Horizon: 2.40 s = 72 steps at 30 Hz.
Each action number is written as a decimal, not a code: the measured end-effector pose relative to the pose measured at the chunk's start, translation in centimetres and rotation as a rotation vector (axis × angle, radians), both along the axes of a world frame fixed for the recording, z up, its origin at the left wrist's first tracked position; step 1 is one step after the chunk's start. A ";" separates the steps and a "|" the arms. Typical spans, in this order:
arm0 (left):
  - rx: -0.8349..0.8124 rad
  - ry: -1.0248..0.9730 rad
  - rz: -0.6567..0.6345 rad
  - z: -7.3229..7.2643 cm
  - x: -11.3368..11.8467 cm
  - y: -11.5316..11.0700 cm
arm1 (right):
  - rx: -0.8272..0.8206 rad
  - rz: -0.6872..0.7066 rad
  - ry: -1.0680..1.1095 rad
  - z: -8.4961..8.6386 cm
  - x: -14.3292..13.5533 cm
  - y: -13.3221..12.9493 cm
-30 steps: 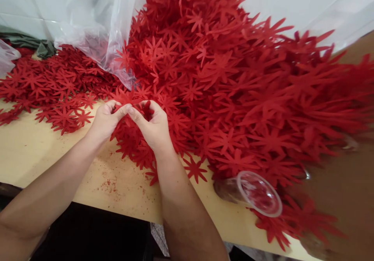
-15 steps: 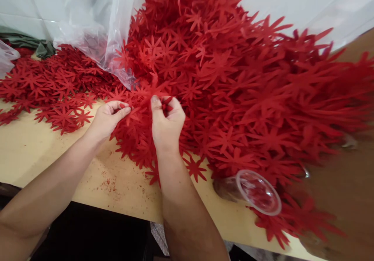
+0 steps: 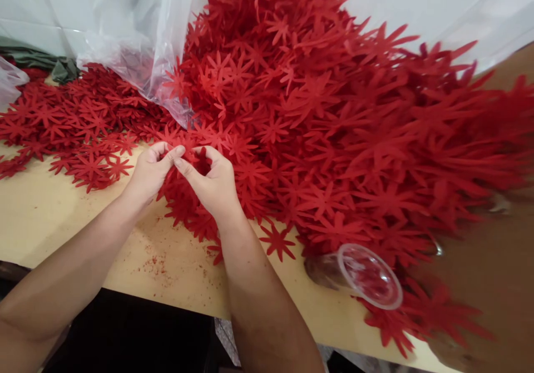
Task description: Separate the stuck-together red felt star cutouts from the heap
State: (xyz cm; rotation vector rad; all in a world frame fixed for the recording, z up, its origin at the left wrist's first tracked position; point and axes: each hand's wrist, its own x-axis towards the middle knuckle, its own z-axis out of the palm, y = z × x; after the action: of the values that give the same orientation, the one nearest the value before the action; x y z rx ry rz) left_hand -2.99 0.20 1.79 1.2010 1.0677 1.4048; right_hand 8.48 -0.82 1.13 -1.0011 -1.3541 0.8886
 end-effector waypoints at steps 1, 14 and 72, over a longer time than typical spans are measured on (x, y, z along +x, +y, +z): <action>-0.001 -0.036 -0.014 0.1 0.1 -0.1 | -0.004 0.000 0.028 -0.1 0.1 0.1; -0.101 -0.151 -0.122 0.0 0.5 -0.2 | 0.108 -0.214 0.086 -0.4 0.3 0.6; -0.058 -0.129 0.021 0.2 0.3 -0.3 | 0.208 -0.445 0.098 -0.4 1.6 1.3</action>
State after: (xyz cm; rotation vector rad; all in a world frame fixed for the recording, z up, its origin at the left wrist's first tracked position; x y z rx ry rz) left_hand -2.68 -0.10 1.95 1.0457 1.0259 1.4378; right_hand 10.09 0.49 0.77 -1.0275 -1.0576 0.4461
